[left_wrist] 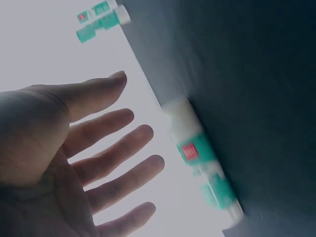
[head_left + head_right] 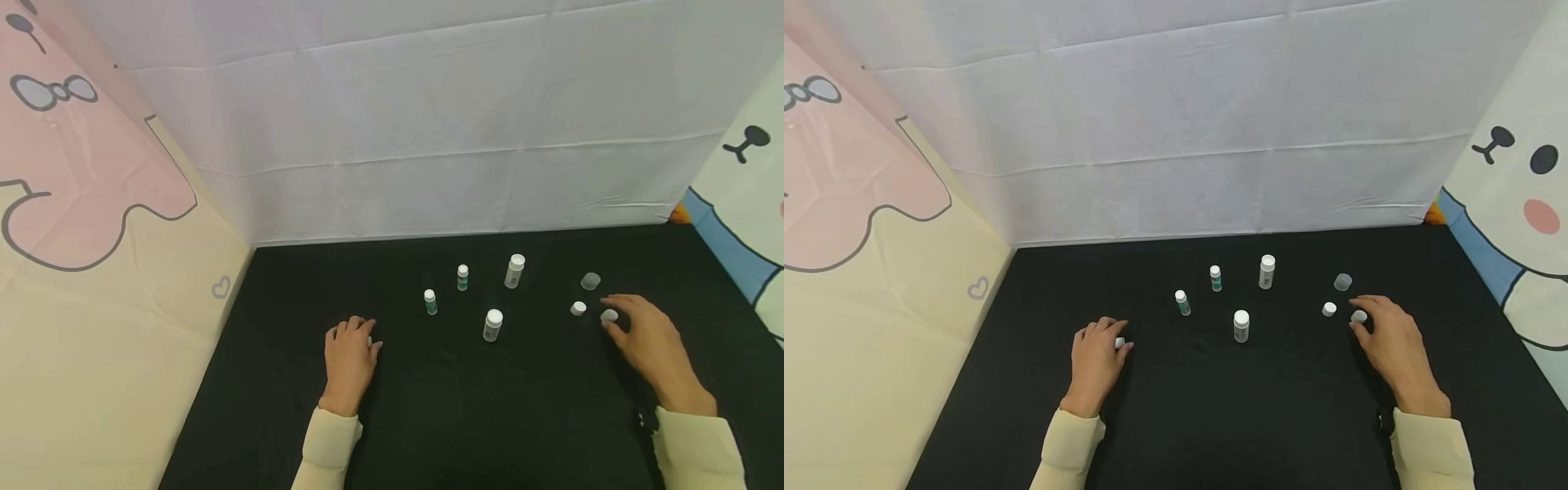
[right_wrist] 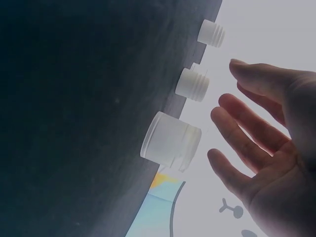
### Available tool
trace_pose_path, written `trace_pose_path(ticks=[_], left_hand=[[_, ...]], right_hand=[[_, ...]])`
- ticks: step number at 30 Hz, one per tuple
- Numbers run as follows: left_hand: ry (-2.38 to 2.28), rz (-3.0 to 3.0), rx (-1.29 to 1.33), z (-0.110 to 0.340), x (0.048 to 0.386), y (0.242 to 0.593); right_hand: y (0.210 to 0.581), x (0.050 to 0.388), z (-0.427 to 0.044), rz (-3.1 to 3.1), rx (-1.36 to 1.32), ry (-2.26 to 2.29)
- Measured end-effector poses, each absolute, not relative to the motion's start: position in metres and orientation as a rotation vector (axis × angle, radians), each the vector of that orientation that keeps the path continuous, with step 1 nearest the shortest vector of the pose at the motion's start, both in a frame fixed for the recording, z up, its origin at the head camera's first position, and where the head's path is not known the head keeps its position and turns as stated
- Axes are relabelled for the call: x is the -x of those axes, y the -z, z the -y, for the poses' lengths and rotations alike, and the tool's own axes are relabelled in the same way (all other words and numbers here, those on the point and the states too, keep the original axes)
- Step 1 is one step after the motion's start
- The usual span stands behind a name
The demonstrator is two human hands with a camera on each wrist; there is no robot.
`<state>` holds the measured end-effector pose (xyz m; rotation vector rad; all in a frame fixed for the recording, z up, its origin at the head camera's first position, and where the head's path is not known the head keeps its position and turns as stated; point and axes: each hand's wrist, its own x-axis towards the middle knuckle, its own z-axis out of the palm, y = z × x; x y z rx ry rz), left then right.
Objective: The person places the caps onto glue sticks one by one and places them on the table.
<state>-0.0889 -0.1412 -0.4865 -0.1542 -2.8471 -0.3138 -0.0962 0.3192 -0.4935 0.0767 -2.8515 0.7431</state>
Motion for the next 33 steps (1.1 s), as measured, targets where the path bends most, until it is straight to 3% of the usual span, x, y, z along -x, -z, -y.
trace_pose_path(ticks=[33], left_hand=[[0.797, 2.888, 0.042, 0.066, 0.131, 0.487]], right_hand=[[0.493, 0.103, -0.326, 2.948, -0.018, -0.688]])
